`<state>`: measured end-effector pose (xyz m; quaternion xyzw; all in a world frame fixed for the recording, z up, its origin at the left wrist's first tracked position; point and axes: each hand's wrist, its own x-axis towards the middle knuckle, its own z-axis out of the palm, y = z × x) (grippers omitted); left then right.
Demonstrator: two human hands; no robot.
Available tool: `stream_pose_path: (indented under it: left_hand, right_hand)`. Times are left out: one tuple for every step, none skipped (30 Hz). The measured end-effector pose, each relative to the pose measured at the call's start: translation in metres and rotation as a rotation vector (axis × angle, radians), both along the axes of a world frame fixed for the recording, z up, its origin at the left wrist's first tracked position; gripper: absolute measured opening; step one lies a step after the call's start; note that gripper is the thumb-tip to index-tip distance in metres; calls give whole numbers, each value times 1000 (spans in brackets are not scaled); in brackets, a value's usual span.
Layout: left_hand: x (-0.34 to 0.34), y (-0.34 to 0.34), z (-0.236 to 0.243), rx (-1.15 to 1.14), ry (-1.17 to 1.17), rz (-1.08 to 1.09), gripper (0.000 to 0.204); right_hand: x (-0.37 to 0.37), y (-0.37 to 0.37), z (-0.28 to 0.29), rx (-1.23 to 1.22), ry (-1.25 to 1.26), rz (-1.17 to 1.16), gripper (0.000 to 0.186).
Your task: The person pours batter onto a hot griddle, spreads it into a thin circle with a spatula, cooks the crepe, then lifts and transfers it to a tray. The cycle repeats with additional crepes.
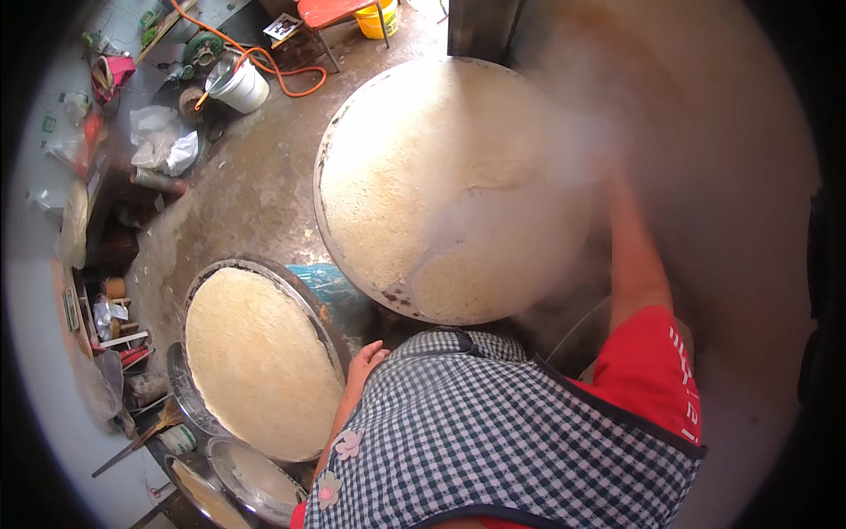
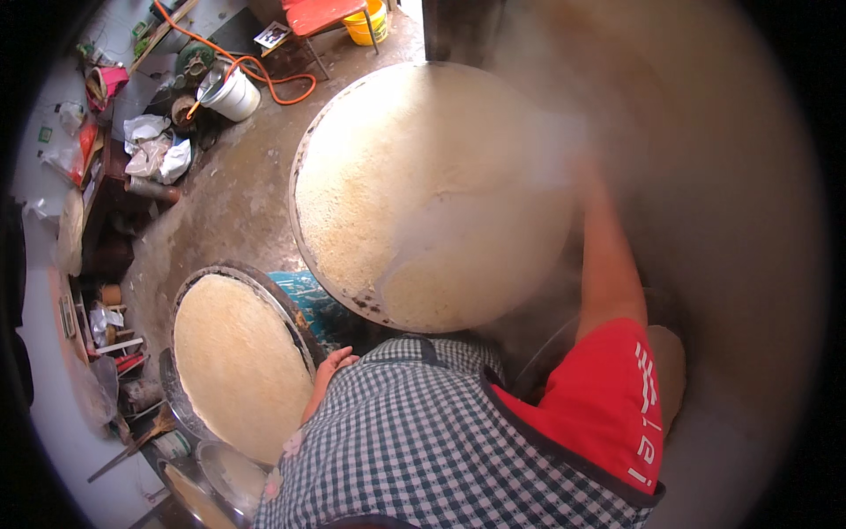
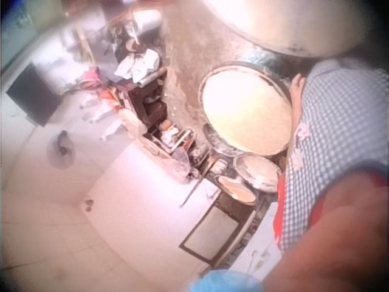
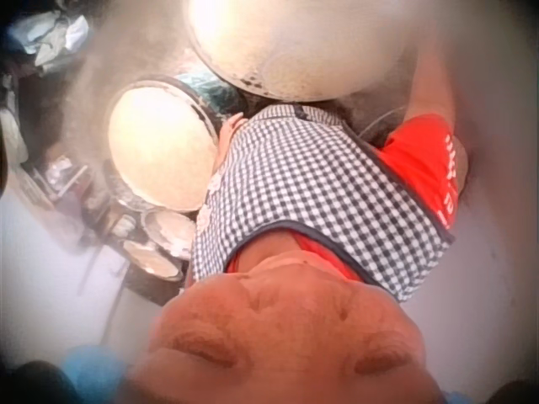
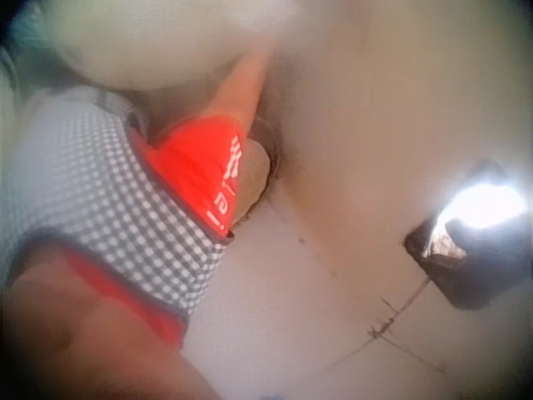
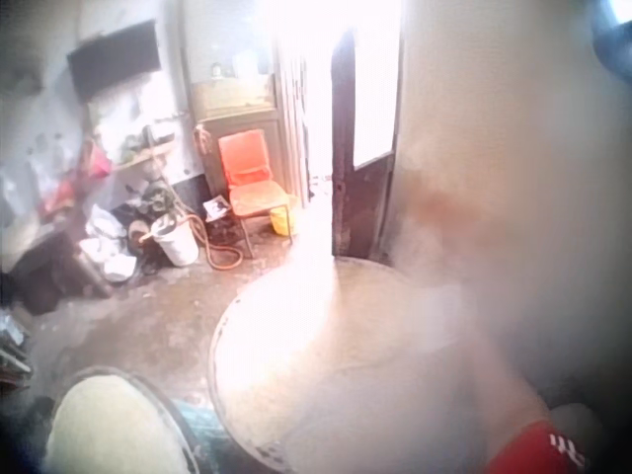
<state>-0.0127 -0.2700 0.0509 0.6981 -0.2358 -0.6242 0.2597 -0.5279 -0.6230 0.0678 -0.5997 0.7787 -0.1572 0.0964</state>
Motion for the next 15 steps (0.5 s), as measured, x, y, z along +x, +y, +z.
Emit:
stream_pose_path:
  left_hand:
    - [0, 1, 1, -1, 12, 16, 39]
    - [1, 3, 3, 45, 1, 42, 39]
    - [1, 5, 5, 31, 3, 41, 38]
    - [2, 7, 6, 37, 0, 46, 38]
    - [2, 8, 8, 44, -4, 51, 38]
    - [2, 9, 9, 51, -6, 56, 38]
    - [1, 10, 10, 57, -8, 60, 39]
    - [1, 10, 11, 61, -8, 63, 39]
    - [1, 10, 11, 81, -8, 73, 39]
    - [0, 10, 11, 53, -7, 45, 39]
    - [0, 9, 10, 41, -6, 23, 40]
    - [0, 8, 10, 38, -6, 10, 40]
    - [0, 7, 8, 15, 3, -1, 40]
    - [0, 7, 7, 3, 11, -5, 40]
    - [0, 8, 5, -9, 20, -8, 40]
  right_hand:
    - [2, -7, 2, -9, 23, 17, 23]
    - [6, -13, 0, -2, 40, 24, 23]
    - [14, -21, -4, 20, 59, 27, 24]
    - [22, -26, -8, 53, 78, 21, 24]
    - [32, -27, -16, 82, 106, 17, 24]
    - [41, -27, -22, 102, 134, 26, 24]
    - [52, -24, -28, 114, 175, 54, 24]
    - [63, -20, -33, 118, 216, 97, 24]
    - [73, -13, -37, 116, 251, 149, 25]
    - [82, -4, -40, 104, 285, 206, 25]
    - [88, 6, -42, 89, 319, 269, 25]
    - [92, 17, -43, 73, 347, 330, 25]
    - [92, 29, -44, 52, 357, 387, 25]
    - [89, 40, -43, 34, 360, 434, 26]
    - [84, 54, -41, -65, 342, 528, 26]
